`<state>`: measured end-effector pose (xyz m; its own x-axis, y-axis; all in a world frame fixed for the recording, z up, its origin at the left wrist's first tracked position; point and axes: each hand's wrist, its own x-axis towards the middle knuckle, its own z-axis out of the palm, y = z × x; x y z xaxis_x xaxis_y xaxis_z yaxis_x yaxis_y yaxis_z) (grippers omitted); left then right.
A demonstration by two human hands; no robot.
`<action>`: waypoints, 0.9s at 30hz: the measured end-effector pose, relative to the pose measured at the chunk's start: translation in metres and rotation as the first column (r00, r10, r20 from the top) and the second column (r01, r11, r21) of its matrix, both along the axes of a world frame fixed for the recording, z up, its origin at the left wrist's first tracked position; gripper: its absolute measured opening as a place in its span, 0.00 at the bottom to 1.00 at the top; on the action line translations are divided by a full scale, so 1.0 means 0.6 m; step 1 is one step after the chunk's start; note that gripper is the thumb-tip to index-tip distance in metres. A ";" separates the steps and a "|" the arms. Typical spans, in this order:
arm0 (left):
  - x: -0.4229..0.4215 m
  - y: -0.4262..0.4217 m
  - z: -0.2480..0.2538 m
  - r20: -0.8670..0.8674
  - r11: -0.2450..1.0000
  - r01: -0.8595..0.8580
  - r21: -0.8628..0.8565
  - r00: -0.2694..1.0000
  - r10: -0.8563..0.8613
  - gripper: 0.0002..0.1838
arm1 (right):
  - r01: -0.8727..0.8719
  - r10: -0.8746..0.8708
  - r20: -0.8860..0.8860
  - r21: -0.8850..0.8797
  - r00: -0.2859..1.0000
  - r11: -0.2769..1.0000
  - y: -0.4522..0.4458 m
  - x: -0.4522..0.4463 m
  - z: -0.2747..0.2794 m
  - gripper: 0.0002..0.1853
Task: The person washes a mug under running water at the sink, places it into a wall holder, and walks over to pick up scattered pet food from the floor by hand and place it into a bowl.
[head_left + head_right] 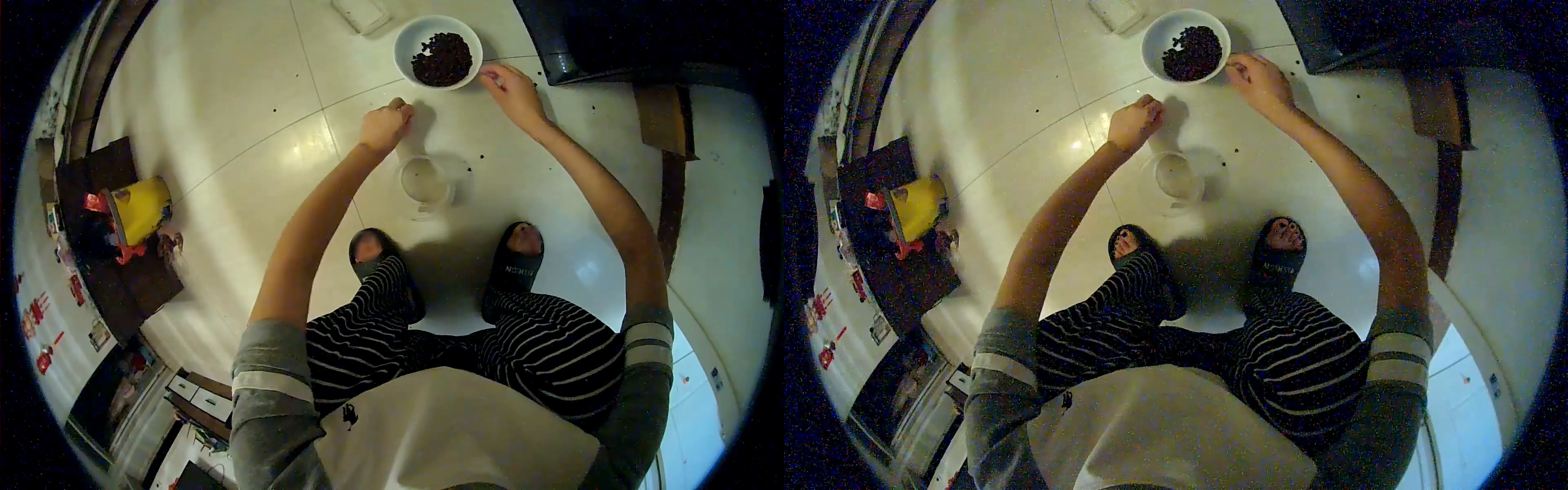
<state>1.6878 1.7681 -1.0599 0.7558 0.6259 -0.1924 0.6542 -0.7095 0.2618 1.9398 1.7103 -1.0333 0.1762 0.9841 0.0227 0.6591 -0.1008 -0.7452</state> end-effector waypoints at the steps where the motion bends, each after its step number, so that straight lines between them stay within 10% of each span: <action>1: -0.002 -0.004 0.007 0.126 0.999 -0.032 0.006 0.992 0.031 0.06 | 0.040 -0.041 -0.019 -0.054 0.999 0.998 -0.015 0.011 -0.010 0.12; 10: 0.067 0.047 0.092 0.681 0.974 -0.221 0.054 0.721 0.126 0.06 | 0.086 -0.060 0.174 -0.147 0.983 0.985 -0.118 0.093 -0.062 0.09; 17: 0.070 0.069 0.066 0.516 0.973 -0.194 -0.126 0.825 0.231 0.09 | -0.003 0.049 0.307 -0.149 0.950 0.989 -0.142 0.098 -0.063 0.11; 24: 0.038 0.061 0.075 0.441 0.940 -0.293 -0.178 0.830 0.342 0.09 | -0.527 0.587 0.319 -0.260 0.744 0.809 -0.148 0.007 -0.058 0.14; 27: 0.032 0.050 0.083 0.439 0.961 -0.238 -0.142 0.855 0.277 0.09 | -0.604 0.682 0.101 -0.384 0.725 0.699 -0.141 -0.025 -0.078 0.10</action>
